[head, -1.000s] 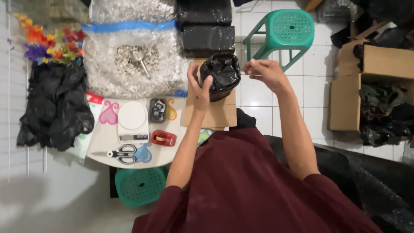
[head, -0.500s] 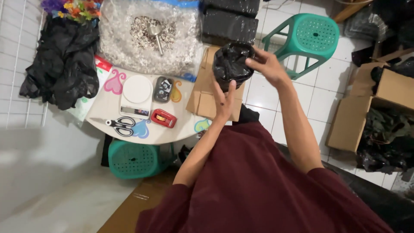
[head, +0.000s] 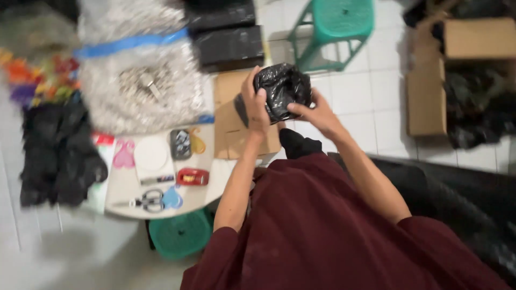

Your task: Wrapping a small black object in black bubble wrap and securing it with clear tape on a table.

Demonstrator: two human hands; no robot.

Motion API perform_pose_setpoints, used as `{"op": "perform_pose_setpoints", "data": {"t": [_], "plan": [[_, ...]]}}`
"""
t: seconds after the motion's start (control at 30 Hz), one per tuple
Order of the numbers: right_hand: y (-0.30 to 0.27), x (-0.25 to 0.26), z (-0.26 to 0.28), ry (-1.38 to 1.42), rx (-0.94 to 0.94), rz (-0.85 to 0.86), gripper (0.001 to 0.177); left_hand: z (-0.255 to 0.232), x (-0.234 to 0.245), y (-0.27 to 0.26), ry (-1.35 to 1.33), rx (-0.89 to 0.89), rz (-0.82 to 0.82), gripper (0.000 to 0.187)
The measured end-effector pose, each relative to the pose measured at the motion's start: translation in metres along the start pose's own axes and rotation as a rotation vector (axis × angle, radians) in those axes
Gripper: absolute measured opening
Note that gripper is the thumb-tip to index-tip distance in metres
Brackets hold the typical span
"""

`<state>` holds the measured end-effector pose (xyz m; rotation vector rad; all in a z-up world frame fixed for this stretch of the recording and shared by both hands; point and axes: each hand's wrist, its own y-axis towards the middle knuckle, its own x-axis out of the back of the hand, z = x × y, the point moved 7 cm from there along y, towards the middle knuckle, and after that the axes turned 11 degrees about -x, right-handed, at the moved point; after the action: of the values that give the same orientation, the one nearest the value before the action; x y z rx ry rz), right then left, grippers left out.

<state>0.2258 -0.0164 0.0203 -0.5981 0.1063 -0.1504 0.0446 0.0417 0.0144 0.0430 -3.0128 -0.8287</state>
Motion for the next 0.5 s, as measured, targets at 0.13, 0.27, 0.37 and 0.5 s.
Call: {"op": "perform_pose_setpoints", "data": {"t": [0.13,0.27,0.37,0.5], "plan": [[-0.038,0.001,-0.01,0.152,-0.126,-0.09,0.075,-0.019,-0.032,0.023,-0.054,-0.084,0.28,0.049],[-0.067,-0.001,-0.006,0.284,-0.194,-0.144,0.081,-0.034,-0.048,0.02,-0.044,-0.022,0.485,0.05],[-0.066,-0.002,0.005,0.244,-0.19,-0.146,0.093,-0.032,-0.043,0.018,-0.01,-0.014,0.45,0.05],[-0.031,0.003,-0.018,0.096,-0.172,-0.155,0.086,-0.016,-0.012,0.014,0.011,0.065,0.205,0.051]]}}
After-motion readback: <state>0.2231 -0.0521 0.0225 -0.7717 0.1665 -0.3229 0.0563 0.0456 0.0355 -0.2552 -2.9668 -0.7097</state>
